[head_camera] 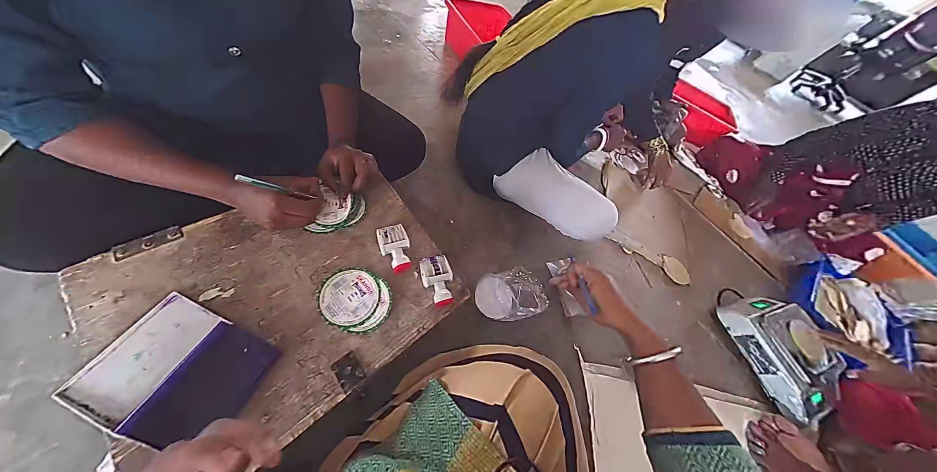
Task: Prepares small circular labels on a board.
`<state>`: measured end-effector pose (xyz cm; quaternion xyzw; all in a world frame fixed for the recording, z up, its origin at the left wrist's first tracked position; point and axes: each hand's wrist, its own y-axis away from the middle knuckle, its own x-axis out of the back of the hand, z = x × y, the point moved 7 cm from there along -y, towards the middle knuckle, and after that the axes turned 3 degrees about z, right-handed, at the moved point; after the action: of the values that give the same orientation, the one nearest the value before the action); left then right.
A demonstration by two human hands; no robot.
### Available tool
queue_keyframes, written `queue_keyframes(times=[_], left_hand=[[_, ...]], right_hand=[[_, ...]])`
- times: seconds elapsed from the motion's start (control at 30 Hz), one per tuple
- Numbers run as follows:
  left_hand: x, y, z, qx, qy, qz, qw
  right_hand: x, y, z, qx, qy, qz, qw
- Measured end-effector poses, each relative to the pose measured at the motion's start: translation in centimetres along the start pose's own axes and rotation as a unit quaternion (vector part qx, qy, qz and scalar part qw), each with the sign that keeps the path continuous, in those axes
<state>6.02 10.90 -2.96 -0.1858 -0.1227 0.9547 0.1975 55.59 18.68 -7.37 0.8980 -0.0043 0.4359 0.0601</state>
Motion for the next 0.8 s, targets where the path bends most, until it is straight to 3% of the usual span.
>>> queue_keyframes(times=[0.13,0.2,0.23,0.27,0.33,0.4,0.47,0.53,0.57,0.63,0.73,0.8], left_hand=[[-9.9,-3.2,-6.6,0.149,-0.030,-0.086,0.985],[-14.6,-5.6,-10.3,0.274,-0.074,-0.111,0.952],[-16.5,-7.0,-11.7,0.326,-0.090,-0.121,0.933],[-17.9,-8.4,-12.8,0.347,-0.117,-0.138,0.920],[-19.8,-10.8,-14.1,0.340,-0.188,-0.184,0.903],[-20.6,-11.9,-15.4,0.338,-0.230,-0.203,0.890],[-21.3,-12.7,-16.4,0.310,-0.252,-0.214,0.891],[-22.7,-13.8,-17.1,0.213,-0.300,-0.229,0.901],[-23.6,-14.4,-17.7,0.164,-0.350,-0.247,0.888],[-25.1,-15.6,-19.3,0.144,-0.480,-0.317,0.805],[-25.8,-16.5,-21.6,0.255,-0.583,-0.432,0.639],[-25.9,-15.8,-22.6,0.286,-0.588,-0.481,0.584]], right_hand=[[-5.1,-0.3,-3.0,-0.042,0.054,-0.117,0.991],[-6.7,-1.6,-4.0,-0.058,0.141,-0.208,0.966],[-6.5,-2.0,-4.2,-0.057,0.172,-0.214,0.960],[-5.4,-2.0,-4.5,-0.034,0.177,-0.173,0.968],[-1.5,-0.8,-4.8,0.076,0.114,0.011,0.990],[2.0,1.5,-3.9,0.123,0.050,0.159,0.978],[3.8,3.2,-2.1,0.092,0.018,0.211,0.973],[3.2,3.2,0.8,-0.017,-0.018,0.212,0.977],[1.9,2.8,2.6,-0.079,-0.047,0.183,0.979],[-1.4,2.1,4.7,-0.152,-0.089,0.114,0.978],[-5.0,1.2,5.6,-0.184,-0.109,0.065,0.975],[-5.3,1.0,4.2,-0.229,-0.050,0.002,0.972]])
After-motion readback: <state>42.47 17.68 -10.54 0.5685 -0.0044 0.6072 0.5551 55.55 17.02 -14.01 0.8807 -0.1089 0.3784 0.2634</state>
